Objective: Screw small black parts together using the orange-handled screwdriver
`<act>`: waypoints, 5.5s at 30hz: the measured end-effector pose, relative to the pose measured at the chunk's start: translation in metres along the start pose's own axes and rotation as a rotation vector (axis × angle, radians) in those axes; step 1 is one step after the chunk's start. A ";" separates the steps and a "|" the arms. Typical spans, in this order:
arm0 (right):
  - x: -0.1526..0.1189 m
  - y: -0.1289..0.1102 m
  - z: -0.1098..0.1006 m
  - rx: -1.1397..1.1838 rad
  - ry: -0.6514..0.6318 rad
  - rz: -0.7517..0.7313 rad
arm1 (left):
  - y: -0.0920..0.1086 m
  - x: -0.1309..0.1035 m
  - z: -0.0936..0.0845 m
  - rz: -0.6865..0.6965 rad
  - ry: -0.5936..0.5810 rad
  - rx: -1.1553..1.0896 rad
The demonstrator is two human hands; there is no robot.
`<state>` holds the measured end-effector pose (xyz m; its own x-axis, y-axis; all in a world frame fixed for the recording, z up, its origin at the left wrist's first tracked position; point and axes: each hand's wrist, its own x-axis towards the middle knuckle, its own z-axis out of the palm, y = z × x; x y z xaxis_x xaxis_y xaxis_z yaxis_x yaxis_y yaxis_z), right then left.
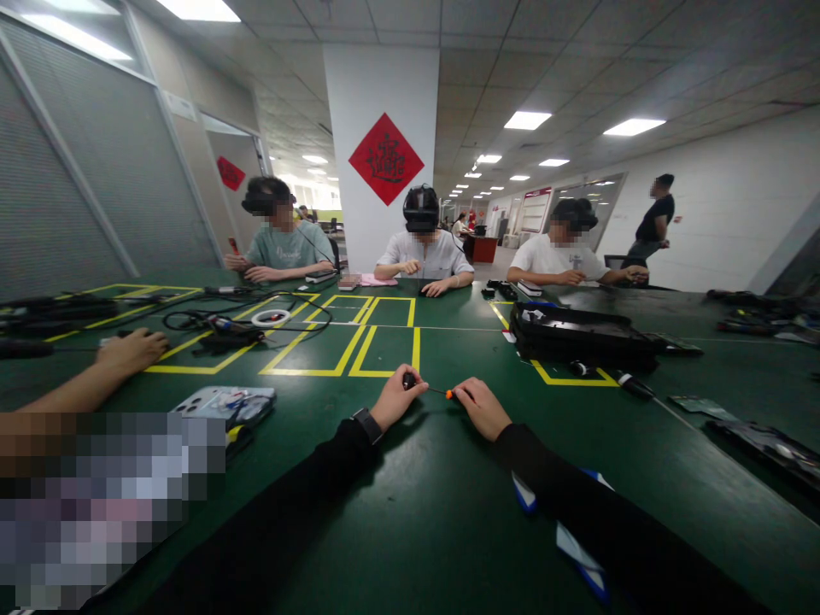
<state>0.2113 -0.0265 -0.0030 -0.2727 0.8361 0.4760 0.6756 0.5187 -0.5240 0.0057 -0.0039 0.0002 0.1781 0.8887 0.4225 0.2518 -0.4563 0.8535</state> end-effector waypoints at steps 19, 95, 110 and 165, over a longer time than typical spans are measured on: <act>-0.003 -0.009 -0.003 0.064 -0.036 -0.009 | 0.007 -0.002 0.000 -0.016 0.014 -0.012; -0.005 -0.010 -0.009 0.183 -0.087 -0.040 | -0.002 0.001 -0.002 -0.002 0.033 0.044; -0.004 -0.008 -0.008 0.056 -0.065 -0.035 | 0.002 0.000 -0.002 -0.035 0.033 0.017; -0.003 -0.011 -0.009 0.103 -0.085 0.000 | 0.004 0.000 -0.001 -0.061 0.051 -0.026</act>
<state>0.2109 -0.0365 0.0069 -0.3325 0.8459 0.4171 0.6027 0.5307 -0.5959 0.0052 -0.0057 0.0036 0.1146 0.9164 0.3835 0.2357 -0.4001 0.8857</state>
